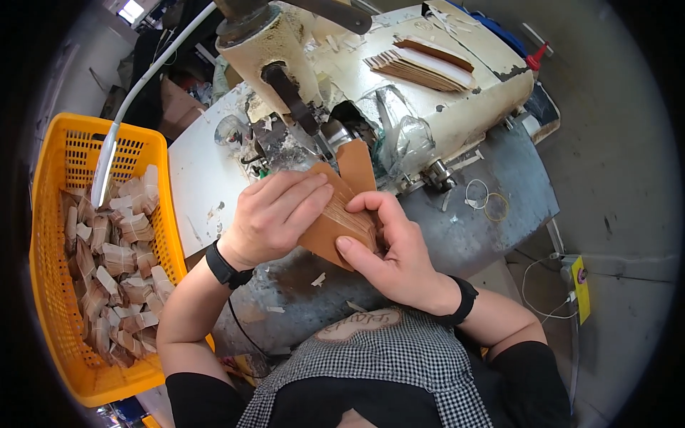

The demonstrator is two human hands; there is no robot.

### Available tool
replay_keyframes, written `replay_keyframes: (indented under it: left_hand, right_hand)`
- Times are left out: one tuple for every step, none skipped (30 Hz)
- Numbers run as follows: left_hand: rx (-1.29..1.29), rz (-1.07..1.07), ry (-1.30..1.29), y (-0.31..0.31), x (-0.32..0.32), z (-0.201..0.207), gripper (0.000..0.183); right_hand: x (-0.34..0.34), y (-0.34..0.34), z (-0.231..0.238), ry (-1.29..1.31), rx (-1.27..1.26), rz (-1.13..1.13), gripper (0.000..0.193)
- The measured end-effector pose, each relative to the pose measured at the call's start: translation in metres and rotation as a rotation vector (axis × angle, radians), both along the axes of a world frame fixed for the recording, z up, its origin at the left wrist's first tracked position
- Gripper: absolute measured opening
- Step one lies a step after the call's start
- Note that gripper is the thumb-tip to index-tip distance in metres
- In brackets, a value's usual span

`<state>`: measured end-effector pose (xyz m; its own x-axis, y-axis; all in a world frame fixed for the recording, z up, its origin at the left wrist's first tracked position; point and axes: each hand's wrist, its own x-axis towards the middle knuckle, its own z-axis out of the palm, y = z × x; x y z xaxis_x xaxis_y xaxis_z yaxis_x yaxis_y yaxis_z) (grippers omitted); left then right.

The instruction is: The recorder uses an industrial skiving machine to thin the edges of leather shoe components.

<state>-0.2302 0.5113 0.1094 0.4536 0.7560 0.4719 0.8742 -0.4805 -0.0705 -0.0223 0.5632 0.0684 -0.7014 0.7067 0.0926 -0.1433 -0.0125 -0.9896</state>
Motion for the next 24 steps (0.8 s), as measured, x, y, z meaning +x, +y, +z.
replay_keyframes:
  left_hand:
    - [0.004, -0.012, -0.004, -0.001, -0.001, -0.003, 0.036]
    - [0.007, -0.024, -0.007, -0.001, -0.002, -0.005, 0.036]
    - [0.006, -0.027, -0.008, -0.001, -0.002, -0.004, 0.036]
    - [-0.008, -0.031, 0.006, 0.0, -0.001, -0.002, 0.037]
    - [-0.022, -0.034, 0.021, 0.001, -0.001, 0.001, 0.037]
    - [-0.02, -0.033, 0.022, 0.002, 0.0, 0.004, 0.037]
    - [-0.038, -0.01, 0.028, 0.003, 0.001, 0.007, 0.038]
    - [-0.055, 0.012, 0.035, 0.004, 0.002, 0.01, 0.039]
    - [-0.046, 0.013, 0.044, 0.004, 0.001, 0.008, 0.039]
    - [-0.046, 0.006, 0.025, 0.001, -0.001, 0.003, 0.039]
    - [-0.045, -0.001, 0.006, 0.0, -0.002, 0.0, 0.04]
    - [-0.038, -0.003, 0.012, -0.001, -0.002, 0.0, 0.04]
    - [-0.04, -0.032, 0.022, 0.0, -0.002, -0.001, 0.04]
    - [-0.042, -0.06, 0.032, 0.001, -0.002, 0.0, 0.04]
    - [-0.039, -0.053, 0.035, 0.001, 0.0, 0.002, 0.04]
    - [-0.036, -0.054, 0.036, 0.001, 0.0, 0.004, 0.04]
    - [-0.061, -0.02, 0.038, 0.001, 0.0, 0.006, 0.04]
    - [-0.084, 0.011, 0.042, 0.001, 0.0, 0.008, 0.04]
    - [-0.08, 0.008, 0.046, 0.001, 0.0, 0.006, 0.04]
    - [-0.069, -0.013, 0.033, -0.001, -0.001, 0.003, 0.04]
    - [-0.058, -0.032, 0.019, -0.001, -0.002, 0.001, 0.04]
    - [-0.052, -0.032, 0.023, -0.001, -0.002, 0.002, 0.04]
    - [-0.045, -0.05, 0.047, 0.0, -0.001, 0.003, 0.041]
    - [-0.04, -0.065, 0.072, 0.0, 0.0, 0.004, 0.041]
  right_hand:
    - [0.002, 0.0, 0.0, -0.024, -0.001, 0.016, 0.037]
    - [0.003, -0.001, 0.0, -0.048, -0.001, 0.031, 0.037]
    - [0.002, -0.001, -0.001, -0.049, -0.003, 0.029, 0.037]
    - [0.0, -0.001, -0.001, -0.028, 0.002, 0.017, 0.037]
    - [-0.002, -0.001, -0.001, -0.006, 0.008, 0.006, 0.037]
    - [-0.002, 0.001, -0.001, -0.005, 0.01, 0.007, 0.037]
    - [-0.001, 0.004, -0.002, -0.01, -0.012, -0.007, 0.037]
    - [0.0, 0.005, -0.002, -0.015, -0.032, -0.022, 0.037]
    - [-0.003, 0.003, -0.002, 0.01, -0.014, -0.054, 0.035]
    - [-0.003, 0.002, -0.001, 0.019, -0.005, -0.053, 0.035]
    - [-0.002, 0.001, 0.0, -0.008, -0.018, -0.033, 0.035]
    - [0.0, -0.001, 0.0, -0.038, -0.034, -0.016, 0.034]
    - [0.0, -0.002, -0.002, -0.055, -0.025, -0.014, 0.034]
    - [-0.001, -0.001, -0.003, -0.05, -0.017, -0.016, 0.034]
    - [-0.001, -0.001, -0.004, -0.037, -0.001, -0.032, 0.034]
    - [-0.001, -0.001, -0.005, -0.025, 0.015, -0.046, 0.034]
    - [-0.002, 0.0, -0.004, -0.024, 0.018, -0.048, 0.034]
    - [-0.002, 0.0, -0.003, -0.005, -0.015, -0.049, 0.034]
    - [-0.003, 0.001, -0.002, 0.014, -0.047, -0.051, 0.035]
    - [-0.001, 0.001, -0.002, 0.019, -0.043, -0.054, 0.035]
    - [0.001, 0.001, -0.002, -0.028, -0.012, -0.037, 0.034]
    - [0.003, 0.0, -0.002, -0.074, 0.019, -0.02, 0.034]
    - [0.002, -0.002, -0.004, -0.062, -0.015, -0.026, 0.033]
    - [0.0, -0.002, -0.004, -0.058, -0.011, -0.024, 0.033]
